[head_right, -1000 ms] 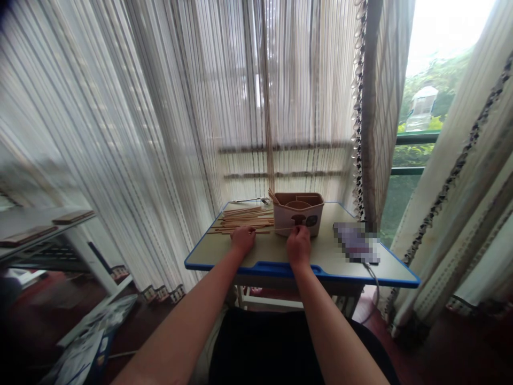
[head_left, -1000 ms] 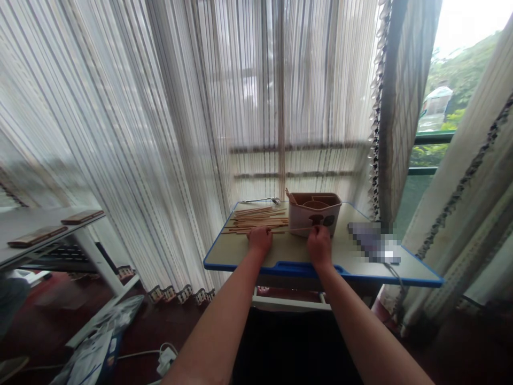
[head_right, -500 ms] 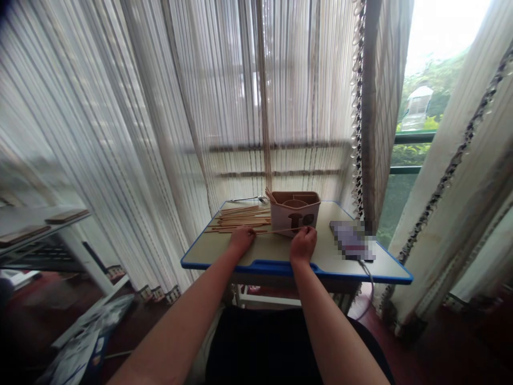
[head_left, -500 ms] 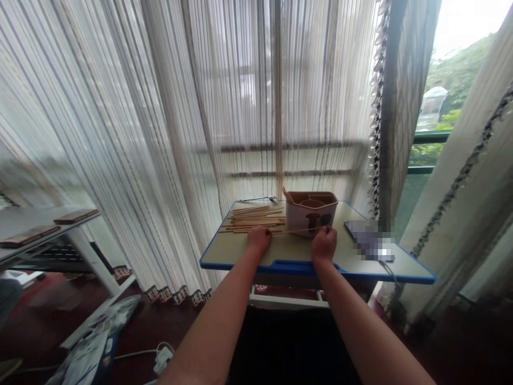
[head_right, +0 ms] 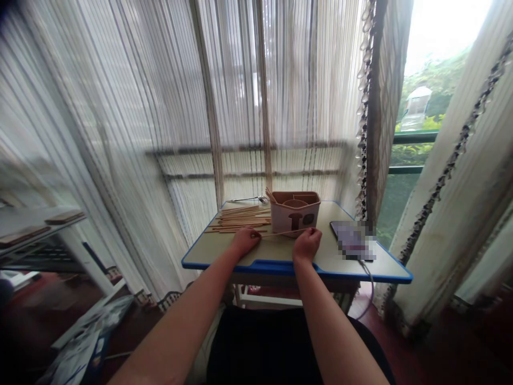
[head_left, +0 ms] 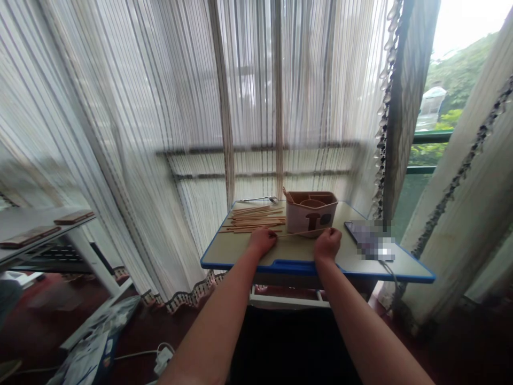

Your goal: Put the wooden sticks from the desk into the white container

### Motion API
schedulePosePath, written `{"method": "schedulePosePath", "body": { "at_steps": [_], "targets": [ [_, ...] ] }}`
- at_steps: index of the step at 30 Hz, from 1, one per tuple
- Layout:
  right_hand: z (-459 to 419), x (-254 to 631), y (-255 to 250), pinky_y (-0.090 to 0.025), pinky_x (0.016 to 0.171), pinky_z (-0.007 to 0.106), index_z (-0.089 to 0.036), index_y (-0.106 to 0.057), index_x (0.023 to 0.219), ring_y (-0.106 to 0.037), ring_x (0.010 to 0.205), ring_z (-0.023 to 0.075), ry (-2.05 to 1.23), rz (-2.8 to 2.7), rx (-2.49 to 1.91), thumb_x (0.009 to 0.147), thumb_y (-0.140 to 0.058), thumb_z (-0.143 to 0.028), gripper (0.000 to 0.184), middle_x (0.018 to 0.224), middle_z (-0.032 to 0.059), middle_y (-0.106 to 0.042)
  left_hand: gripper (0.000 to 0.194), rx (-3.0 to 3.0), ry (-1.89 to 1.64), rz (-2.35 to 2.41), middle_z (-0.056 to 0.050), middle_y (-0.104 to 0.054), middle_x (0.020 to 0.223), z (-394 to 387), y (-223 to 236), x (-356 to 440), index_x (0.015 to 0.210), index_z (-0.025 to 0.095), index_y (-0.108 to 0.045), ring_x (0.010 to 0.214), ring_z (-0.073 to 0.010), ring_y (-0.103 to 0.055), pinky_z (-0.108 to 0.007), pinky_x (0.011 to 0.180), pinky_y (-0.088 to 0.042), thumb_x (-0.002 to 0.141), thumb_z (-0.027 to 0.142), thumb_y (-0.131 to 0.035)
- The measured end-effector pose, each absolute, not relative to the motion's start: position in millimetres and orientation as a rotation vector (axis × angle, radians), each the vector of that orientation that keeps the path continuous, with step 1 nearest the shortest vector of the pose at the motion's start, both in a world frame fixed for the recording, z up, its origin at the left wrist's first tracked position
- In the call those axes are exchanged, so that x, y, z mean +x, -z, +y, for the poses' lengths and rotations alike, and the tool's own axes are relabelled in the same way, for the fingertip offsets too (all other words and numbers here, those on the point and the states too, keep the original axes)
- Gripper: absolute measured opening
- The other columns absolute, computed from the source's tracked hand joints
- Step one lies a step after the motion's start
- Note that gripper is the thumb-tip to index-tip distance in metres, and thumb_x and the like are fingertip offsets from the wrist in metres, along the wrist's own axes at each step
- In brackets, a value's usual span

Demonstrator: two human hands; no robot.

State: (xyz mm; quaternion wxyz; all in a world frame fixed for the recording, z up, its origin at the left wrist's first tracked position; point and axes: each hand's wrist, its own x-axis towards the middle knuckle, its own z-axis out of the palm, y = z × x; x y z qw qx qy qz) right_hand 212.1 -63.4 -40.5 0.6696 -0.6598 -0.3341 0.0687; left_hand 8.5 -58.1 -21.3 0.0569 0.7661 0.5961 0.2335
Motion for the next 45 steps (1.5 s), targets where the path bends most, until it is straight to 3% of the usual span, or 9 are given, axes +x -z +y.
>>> {"method": "schedulePosePath", "body": {
  "at_steps": [3,8,16,25,29,34,40,45],
  "targets": [
    [-64.5,208.5,39.0,-0.037,0.069,0.031,-0.018,-0.046,0.093,-0.052,0.082,0.0208,-0.185,-0.791,-1.427,0.079,-0.028,-0.035,0.029,0.087,0.0112,-0.056,0.024,2.266,-0.74,1.817,0.0,-0.063,0.096,-55.4,21.8,6.7,0.091,0.027,-0.066,0.094,-0.0167,-0.054,-0.025,0.083,-0.038,0.073,0.033,-0.05],
    [-72.0,201.5,37.7,-0.038,0.055,0.025,-0.018,-0.043,0.1,-0.055,0.062,0.0147,-0.296,-0.946,-1.246,0.08,-0.025,-0.035,0.032,0.081,0.0042,-0.057,0.023,2.135,-0.886,1.868,-0.002,-0.064,0.095,-50.8,24.4,4.0,0.09,0.024,-0.066,0.089,-0.0154,-0.056,-0.024,0.08,-0.04,0.075,0.028,-0.05],
    [-92.2,198.9,28.4,-0.038,0.06,0.025,-0.02,-0.055,0.071,-0.052,0.062,0.0163,-0.201,-1.237,-1.295,0.071,-0.036,-0.03,0.021,0.063,0.0014,-0.059,0.014,2.099,-1.024,1.85,0.0,-0.064,0.089,-47.0,29.8,2.7,0.081,0.021,-0.065,0.083,-0.0126,-0.056,-0.021,0.076,-0.041,0.071,0.025,-0.055],
    [-88.6,186.0,26.1,-0.039,0.062,0.024,-0.025,-0.047,0.114,-0.056,0.065,0.0158,-0.226,-1.582,-1.337,0.073,-0.042,-0.029,0.042,0.075,0.0,-0.061,0.016,2.086,-1.08,1.78,-0.001,-0.064,0.088,-45.0,32.0,1.2,0.084,0.021,-0.065,0.082,-0.0119,-0.056,-0.022,0.076,-0.042,0.075,0.027,-0.053],
    [-88.5,182.9,25.4,-0.037,0.063,0.025,-0.028,-0.041,0.123,-0.058,0.072,0.0175,-0.125,-1.726,-1.528,0.077,-0.041,-0.029,0.046,0.083,0.003,-0.063,0.017,2.04,-1.215,1.609,-0.002,-0.064,0.088,-43.6,32.7,2.3,0.085,0.02,-0.064,0.079,-0.0115,-0.057,-0.023,0.075,-0.043,0.076,0.028,-0.051],
    [-88.4,178.8,24.2,-0.036,0.064,0.025,-0.026,-0.052,0.11,-0.057,0.078,0.0176,-0.044,-1.798,-1.753,0.082,-0.035,-0.035,0.034,0.091,0.0052,-0.063,0.026,1.969,-1.479,1.375,-0.003,-0.063,0.074,-41.8,34.0,1.7,0.083,0.016,-0.062,0.067,-0.0117,-0.056,-0.024,0.065,-0.043,0.078,0.037,-0.048],
    [-92.6,172.6,22.8,-0.035,0.063,0.026,-0.027,-0.058,0.095,-0.057,0.079,0.0172,0.021,-1.907,-1.81,0.085,-0.03,-0.035,0.03,0.096,0.0041,-0.062,0.038,1.867,-1.543,1.419,0.0,-0.055,0.06,-45.2,32.1,2.0,0.073,0.016,-0.054,0.053,-0.0086,-0.05,-0.022,0.055,-0.039,0.082,0.047,-0.034],
    [-101.0,180.5,13.1,-0.034,0.062,0.026,-0.024,-0.057,0.093,-0.057,0.074,0.017,0.094,-1.743,-1.626,0.085,-0.029,-0.037,0.033,0.091,0.0049,-0.063,0.045,1.678,-1.62,1.465,0.0,-0.056,0.067,-45.0,32.4,4.7,0.088,0.017,-0.049,0.049,-0.0079,-0.048,-0.022,0.051,-0.038,0.084,0.051,-0.021]
  ]
}}
